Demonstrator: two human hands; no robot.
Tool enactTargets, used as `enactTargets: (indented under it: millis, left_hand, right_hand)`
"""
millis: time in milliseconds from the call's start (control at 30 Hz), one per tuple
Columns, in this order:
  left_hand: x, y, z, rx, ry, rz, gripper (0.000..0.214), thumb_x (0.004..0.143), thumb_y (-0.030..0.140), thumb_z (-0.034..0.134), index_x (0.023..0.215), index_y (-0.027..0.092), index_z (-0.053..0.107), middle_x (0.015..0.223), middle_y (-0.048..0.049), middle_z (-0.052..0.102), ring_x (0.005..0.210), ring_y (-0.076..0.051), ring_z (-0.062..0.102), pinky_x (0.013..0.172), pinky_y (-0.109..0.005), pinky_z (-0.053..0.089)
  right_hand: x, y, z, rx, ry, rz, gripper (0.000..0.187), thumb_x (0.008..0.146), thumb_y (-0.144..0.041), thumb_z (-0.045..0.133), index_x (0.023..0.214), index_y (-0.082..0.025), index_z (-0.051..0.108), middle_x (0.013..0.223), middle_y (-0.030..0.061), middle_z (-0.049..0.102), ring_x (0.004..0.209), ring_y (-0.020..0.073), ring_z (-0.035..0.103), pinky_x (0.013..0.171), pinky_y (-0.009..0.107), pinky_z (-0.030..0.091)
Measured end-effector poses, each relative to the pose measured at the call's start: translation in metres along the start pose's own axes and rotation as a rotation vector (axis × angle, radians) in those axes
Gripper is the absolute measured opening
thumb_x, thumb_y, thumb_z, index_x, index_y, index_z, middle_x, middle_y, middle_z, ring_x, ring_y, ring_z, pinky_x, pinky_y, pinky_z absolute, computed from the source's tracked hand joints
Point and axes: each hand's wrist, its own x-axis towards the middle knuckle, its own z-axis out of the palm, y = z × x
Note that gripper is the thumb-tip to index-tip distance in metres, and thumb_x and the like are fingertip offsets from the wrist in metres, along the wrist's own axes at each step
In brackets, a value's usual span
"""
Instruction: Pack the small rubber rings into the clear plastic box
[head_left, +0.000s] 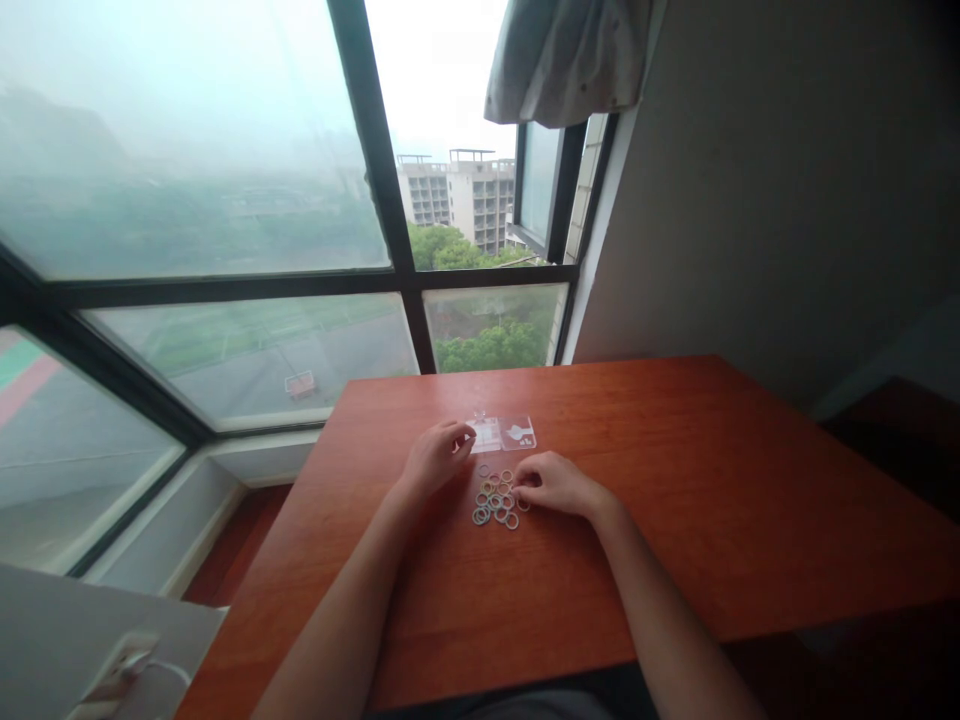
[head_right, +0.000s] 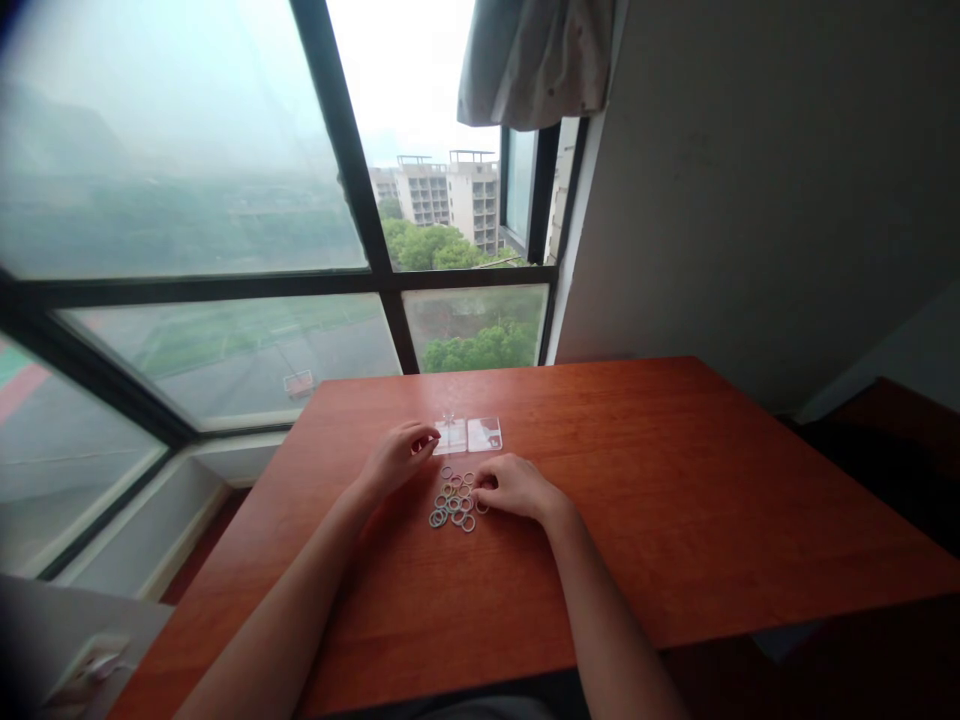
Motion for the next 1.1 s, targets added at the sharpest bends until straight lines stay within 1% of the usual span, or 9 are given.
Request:
enactTargets:
  millis: [67, 167, 333, 433, 567, 633, 767, 933, 1100]
  left_hand:
    - [0.000, 0.001, 0.001, 0.006, -0.008, -0.010, 0.017, 0.083, 0.023, 0.052, 0.085, 0.018, 0.069, 0.077, -0.0044, 0.065, 0.066, -0.013, 0.055, 0.061, -0.023, 0.040]
    - [-0.001, 0.002, 0.001, 0.006, -0.016, -0.013, 0.018, 0.083, 0.022, 0.052, 0.084, 0.018, 0.069, 0.077, -0.0044, 0.067, 0.066, -0.013, 0.056, 0.062, -0.023, 0.040]
    - [-0.001, 0.003, 0.001, -0.010, -0.001, -0.016, 0.019, 0.083, 0.022, 0.051, 0.084, 0.018, 0.070, 0.076, -0.0041, 0.067, 0.064, -0.013, 0.055, 0.062, -0.023, 0.040]
    - [0.000, 0.004, 0.001, -0.010, 0.000, -0.012, 0.019, 0.083, 0.023, 0.051, 0.083, 0.018, 0.070, 0.075, -0.0041, 0.066, 0.063, -0.012, 0.054, 0.062, -0.023, 0.039]
    - [0.000, 0.006, 0.005, -0.040, -0.020, -0.020, 0.018, 0.082, 0.023, 0.054, 0.083, 0.018, 0.071, 0.075, -0.0043, 0.067, 0.064, -0.012, 0.054, 0.064, -0.024, 0.040]
    - [0.000, 0.007, 0.006, -0.072, -0.020, -0.025, 0.017, 0.081, 0.024, 0.055, 0.084, 0.019, 0.071, 0.074, -0.0040, 0.067, 0.065, -0.012, 0.054, 0.065, -0.023, 0.041]
    - [0.001, 0.011, 0.006, -0.164, 0.009, 0.001, 0.018, 0.083, 0.024, 0.053, 0.083, 0.017, 0.070, 0.072, -0.0025, 0.065, 0.061, -0.010, 0.052, 0.062, -0.022, 0.041]
    - [0.001, 0.030, 0.007, -0.382, 0.011, 0.063, 0.019, 0.084, 0.026, 0.054, 0.088, 0.015, 0.068, 0.069, -0.0019, 0.063, 0.058, -0.009, 0.050, 0.055, -0.019, 0.039]
    - [0.000, 0.045, 0.012, -0.435, -0.030, 0.131, 0.018, 0.084, 0.023, 0.055, 0.089, 0.015, 0.070, 0.069, -0.0027, 0.062, 0.058, -0.009, 0.050, 0.055, -0.019, 0.040]
  right_hand:
    - [0.003, 0.002, 0.002, -0.015, 0.056, 0.021, 0.014, 0.081, -0.029, 0.059, 0.079, -0.018, 0.067, 0.073, 0.0003, 0.066, 0.064, 0.0117, 0.055, 0.057, 0.021, 0.035]
    - [0.007, 0.004, 0.004, -0.017, 0.137, 0.013, 0.013, 0.085, -0.026, 0.053, 0.083, -0.017, 0.062, 0.077, 0.0014, 0.064, 0.068, 0.0126, 0.054, 0.061, 0.022, 0.036]
    - [0.010, -0.001, 0.007, 0.039, 0.207, -0.005, 0.013, 0.090, -0.027, 0.047, 0.085, -0.018, 0.055, 0.079, 0.0019, 0.061, 0.071, 0.0141, 0.053, 0.065, 0.025, 0.037]
    - [0.012, -0.006, 0.010, 0.174, 0.292, -0.024, 0.016, 0.091, -0.033, 0.044, 0.086, -0.019, 0.051, 0.071, -0.0007, 0.057, 0.065, 0.0132, 0.051, 0.062, 0.024, 0.037]
    - [0.015, -0.009, 0.013, 0.426, 0.383, -0.033, 0.024, 0.092, -0.043, 0.039, 0.086, -0.021, 0.045, 0.058, -0.0055, 0.046, 0.052, 0.0111, 0.044, 0.053, 0.022, 0.036]
    - [0.017, -0.010, 0.014, 0.476, 0.393, -0.027, 0.027, 0.091, -0.047, 0.039, 0.086, -0.021, 0.044, 0.057, -0.0060, 0.044, 0.051, 0.0108, 0.043, 0.052, 0.022, 0.035]
    - [0.017, -0.011, 0.014, 0.487, 0.386, -0.012, 0.029, 0.089, -0.050, 0.040, 0.086, -0.021, 0.044, 0.056, -0.0065, 0.043, 0.050, 0.0105, 0.041, 0.050, 0.022, 0.034]
    - [0.018, -0.007, 0.016, 0.505, 0.392, -0.011, 0.030, 0.089, -0.051, 0.040, 0.086, -0.021, 0.043, 0.056, -0.0063, 0.042, 0.050, 0.0104, 0.040, 0.049, 0.021, 0.033]
    - [0.019, -0.005, 0.018, 0.487, 0.386, -0.014, 0.029, 0.089, -0.050, 0.041, 0.087, -0.021, 0.044, 0.057, -0.0056, 0.045, 0.051, 0.0106, 0.042, 0.049, 0.021, 0.033]
